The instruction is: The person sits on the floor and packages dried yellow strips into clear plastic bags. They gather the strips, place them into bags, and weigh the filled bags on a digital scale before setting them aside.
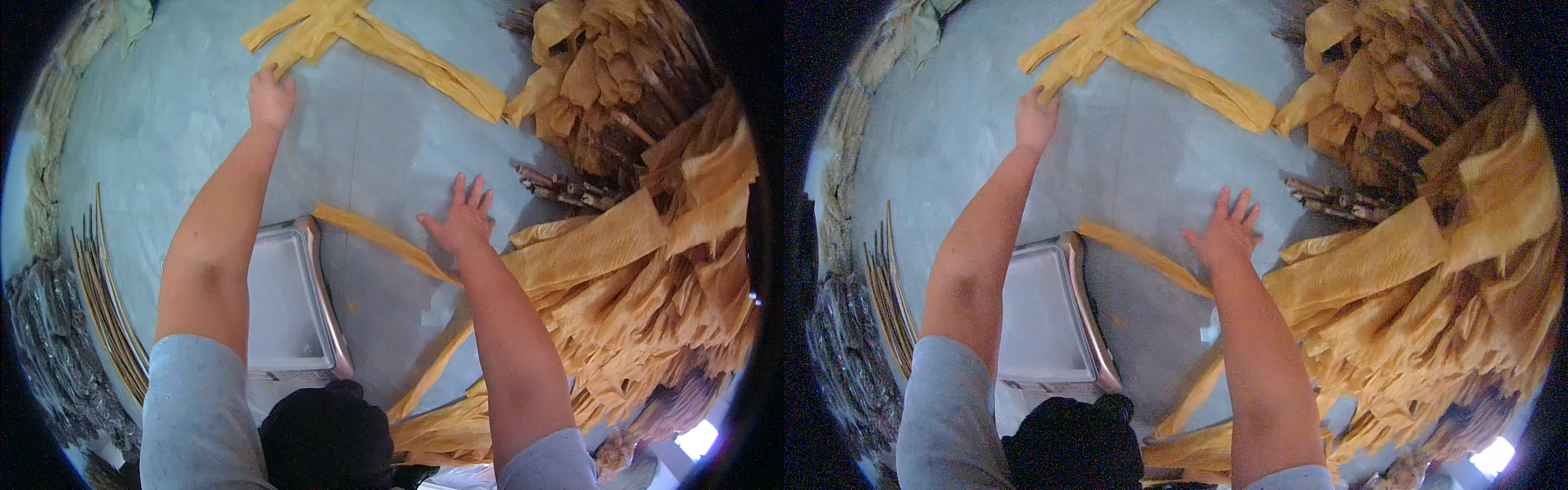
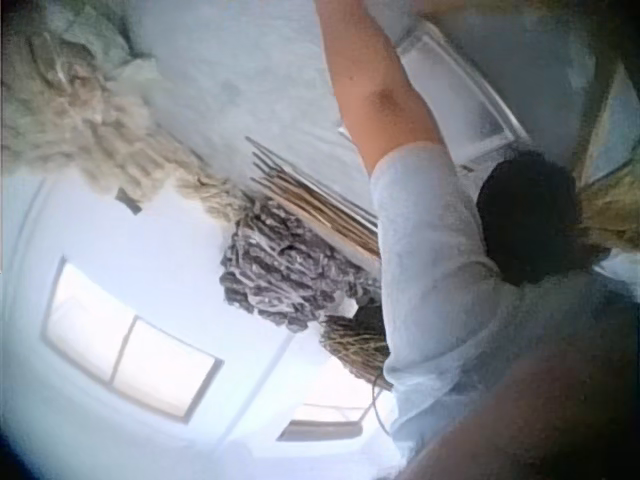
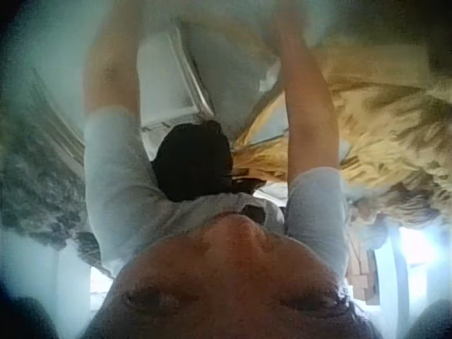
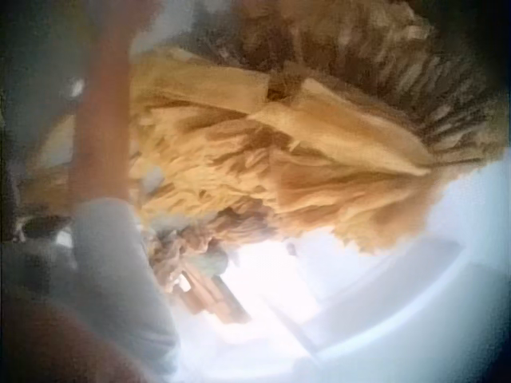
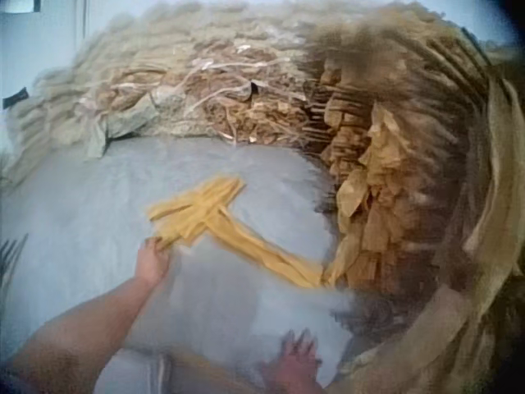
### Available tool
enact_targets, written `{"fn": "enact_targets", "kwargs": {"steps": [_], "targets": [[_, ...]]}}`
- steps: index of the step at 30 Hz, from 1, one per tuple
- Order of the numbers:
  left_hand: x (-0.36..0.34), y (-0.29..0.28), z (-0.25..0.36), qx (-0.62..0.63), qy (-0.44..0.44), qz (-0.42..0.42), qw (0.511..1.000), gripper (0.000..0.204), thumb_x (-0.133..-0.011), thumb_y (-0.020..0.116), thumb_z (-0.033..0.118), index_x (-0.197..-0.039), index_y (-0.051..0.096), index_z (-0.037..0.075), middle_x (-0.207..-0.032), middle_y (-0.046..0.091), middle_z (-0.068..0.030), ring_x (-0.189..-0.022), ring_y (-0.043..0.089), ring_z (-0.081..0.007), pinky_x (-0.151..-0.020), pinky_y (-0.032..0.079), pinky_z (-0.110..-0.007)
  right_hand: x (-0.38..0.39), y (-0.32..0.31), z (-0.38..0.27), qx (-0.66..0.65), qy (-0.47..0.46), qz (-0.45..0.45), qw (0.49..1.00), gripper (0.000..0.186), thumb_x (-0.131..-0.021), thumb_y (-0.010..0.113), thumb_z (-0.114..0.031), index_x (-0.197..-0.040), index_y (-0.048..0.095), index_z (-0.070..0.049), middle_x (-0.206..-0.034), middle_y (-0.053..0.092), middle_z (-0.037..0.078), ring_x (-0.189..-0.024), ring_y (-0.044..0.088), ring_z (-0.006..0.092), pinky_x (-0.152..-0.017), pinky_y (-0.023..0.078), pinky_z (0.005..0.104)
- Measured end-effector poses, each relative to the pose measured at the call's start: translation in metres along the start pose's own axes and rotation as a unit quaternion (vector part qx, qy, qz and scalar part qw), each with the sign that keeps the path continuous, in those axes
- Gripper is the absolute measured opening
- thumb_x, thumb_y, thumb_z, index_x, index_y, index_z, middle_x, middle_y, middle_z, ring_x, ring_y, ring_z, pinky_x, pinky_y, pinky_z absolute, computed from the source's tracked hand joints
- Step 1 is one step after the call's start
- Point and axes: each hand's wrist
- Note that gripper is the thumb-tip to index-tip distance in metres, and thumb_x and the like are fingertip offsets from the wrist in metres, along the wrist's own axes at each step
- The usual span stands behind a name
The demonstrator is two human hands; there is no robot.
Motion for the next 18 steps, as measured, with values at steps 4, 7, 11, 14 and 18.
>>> {"fn": "enact_targets", "kwargs": {"steps": [4, 7, 11, 14, 18], "targets": [[-0.042, 0.016, -0.015, -0.060, 0.020, 0.001, 0.998, 0.053, -0.081, 0.060, 0.028, -0.128, 0.047, 0.007, -0.130, 0.045, -0.0204, -0.116, 0.047, -0.0357, -0.097, 0.040, -0.042, -0.008, -0.003, -0.005, -0.028, 0.018, -0.019, 0.999, 0.113, -0.067, 0.074, -0.050, -0.147, 0.002, -0.017, -0.152, -0.006, 0.016, -0.139, 0.005, 0.0421, -0.098, 0.034, 0.0597], [-0.062, 0.034, -0.017, -0.094, 0.068, 0.035, 0.993, 0.052, -0.081, 0.062, 0.028, -0.125, 0.049, 0.006, -0.124, 0.050, -0.0208, -0.116, 0.048, -0.0365, -0.096, 0.042, -0.043, -0.010, -0.007, -0.011, -0.020, 0.035, -0.029, 0.999, 0.115, -0.066, 0.075, -0.049, -0.147, -0.001, -0.019, -0.152, -0.008, 0.016, -0.138, 0.005, 0.0429, -0.097, 0.036, 0.0597], [-0.076, 0.036, -0.010, -0.096, -0.044, -0.152, 0.983, 0.056, -0.082, 0.059, 0.035, -0.128, 0.047, 0.008, -0.117, 0.057, -0.0212, -0.111, 0.053, -0.0368, -0.092, 0.044, -0.044, -0.012, -0.018, -0.019, -0.003, 0.048, -0.057, 0.997, 0.118, -0.065, 0.076, -0.048, -0.147, -0.003, -0.020, -0.152, -0.009, 0.016, -0.138, 0.003, 0.0427, -0.101, 0.035, 0.0518], [-0.062, 0.024, 0.009, -0.148, -0.060, -0.269, 0.950, 0.060, -0.082, 0.056, 0.041, -0.132, 0.043, 0.009, -0.115, 0.059, -0.0200, -0.104, 0.057, -0.0363, -0.089, 0.046, -0.044, -0.011, -0.025, -0.026, 0.008, 0.052, -0.074, 0.996, 0.119, -0.064, 0.077, -0.048, -0.147, -0.004, -0.020, -0.152, -0.009, 0.017, -0.139, 0.002, 0.0424, -0.103, 0.036, 0.0476], [-0.006, -0.051, 0.048, -0.133, 0.060, -0.635, 0.759, 0.067, -0.075, 0.066, 0.044, -0.128, 0.045, 0.009, -0.110, 0.061, -0.0189, -0.099, 0.060, -0.0338, -0.083, 0.048, -0.042, -0.015, -0.026, -0.016, 0.017, 0.069, -0.071, 0.995, 0.121, -0.063, 0.077, -0.050, -0.147, -0.004, -0.019, -0.152, -0.010, 0.017, -0.138, 0.003, 0.0431, -0.101, 0.038, 0.0471]]}}
Point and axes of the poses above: each hand's wrist, its own x-axis away from the middle knuckle, its own y-axis out of the palm, z = x × y
